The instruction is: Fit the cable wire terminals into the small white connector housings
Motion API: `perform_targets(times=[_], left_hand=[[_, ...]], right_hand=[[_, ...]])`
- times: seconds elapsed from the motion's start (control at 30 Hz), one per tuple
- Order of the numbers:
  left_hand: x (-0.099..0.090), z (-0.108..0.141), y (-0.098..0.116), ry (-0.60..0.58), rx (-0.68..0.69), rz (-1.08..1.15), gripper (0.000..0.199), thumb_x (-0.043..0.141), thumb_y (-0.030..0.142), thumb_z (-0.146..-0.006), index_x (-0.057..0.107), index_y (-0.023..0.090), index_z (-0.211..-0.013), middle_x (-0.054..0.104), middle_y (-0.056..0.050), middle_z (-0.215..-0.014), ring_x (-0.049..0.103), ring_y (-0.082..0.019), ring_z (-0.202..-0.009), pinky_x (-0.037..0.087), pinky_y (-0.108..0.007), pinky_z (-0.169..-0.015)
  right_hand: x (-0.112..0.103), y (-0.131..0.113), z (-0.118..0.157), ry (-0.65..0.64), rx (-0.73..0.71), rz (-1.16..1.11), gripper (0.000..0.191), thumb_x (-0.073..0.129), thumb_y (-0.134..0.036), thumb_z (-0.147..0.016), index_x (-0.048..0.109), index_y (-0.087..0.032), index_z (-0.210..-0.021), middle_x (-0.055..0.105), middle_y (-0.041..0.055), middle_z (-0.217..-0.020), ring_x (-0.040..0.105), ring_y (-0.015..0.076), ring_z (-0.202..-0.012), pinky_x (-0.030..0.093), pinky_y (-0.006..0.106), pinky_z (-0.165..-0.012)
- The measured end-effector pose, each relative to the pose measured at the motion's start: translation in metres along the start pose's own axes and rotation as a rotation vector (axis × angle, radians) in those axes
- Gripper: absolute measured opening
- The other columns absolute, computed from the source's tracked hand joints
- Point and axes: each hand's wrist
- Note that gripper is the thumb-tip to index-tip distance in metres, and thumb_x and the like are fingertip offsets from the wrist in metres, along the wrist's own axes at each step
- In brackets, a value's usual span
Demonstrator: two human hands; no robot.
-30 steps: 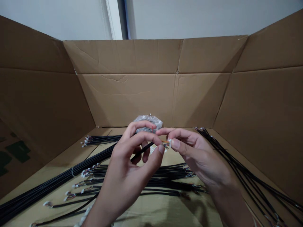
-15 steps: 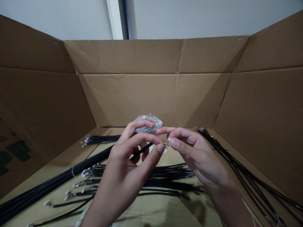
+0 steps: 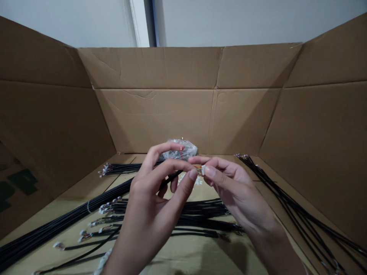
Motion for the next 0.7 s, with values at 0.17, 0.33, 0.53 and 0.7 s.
perform_targets(times=[0.17,0.33,0.53,0.7], left_hand=[[0.0009,-0.0020,0.0019,0.002,0.004,-0.019,0.012,0.071,0.028,-0.095,0.077,0.032,-0.086,0.065,-0.001,-0.120,0.067,-0.015,-0.110,0.050,-0.011,-0.054],[0.0030,-0.0006,0.0006,0.020,0.023,-0.039,0.014,0.070,0.024,-0.096,0.076,0.032,-0.085,0.066,0.001,-0.119,0.065,-0.012,-0.113,0.052,-0.011,-0.065],[0.0033,0.0022,0.0013,0.035,0.058,-0.055,0.013,0.070,0.021,-0.096,0.076,0.030,-0.088,0.066,0.000,-0.120,0.064,-0.014,-0.112,0.053,-0.015,-0.067],[0.0040,0.0028,0.0030,0.029,0.092,-0.076,0.014,0.067,0.018,-0.097,0.073,0.030,-0.091,0.063,0.001,-0.120,0.063,-0.012,-0.110,0.052,-0.016,-0.069]], right_hand=[[0.0006,-0.0002,0.0002,0.019,-0.075,0.068,0.013,0.084,-0.033,-0.087,0.081,-0.027,-0.076,0.084,-0.0010,-0.111,0.072,0.0182,-0.112,0.050,0.032,-0.103],[0.0022,-0.0010,0.0041,0.054,-0.151,0.144,0.013,0.082,-0.034,-0.090,0.081,-0.028,-0.078,0.083,-0.0011,-0.114,0.071,0.0196,-0.116,0.050,0.034,-0.104],[0.0019,-0.0002,0.0060,0.075,-0.190,0.203,0.015,0.081,-0.035,-0.091,0.078,-0.027,-0.078,0.081,0.0003,-0.117,0.070,0.0228,-0.117,0.048,0.038,-0.106],[0.0031,0.0009,0.0056,0.065,-0.214,0.218,0.015,0.079,-0.034,-0.093,0.079,-0.028,-0.080,0.081,-0.0007,-0.117,0.070,0.0213,-0.117,0.048,0.037,-0.106]])
Point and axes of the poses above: each hand's wrist, its own z-axis away from the middle knuckle, its own x-axis out of the palm, y = z × x
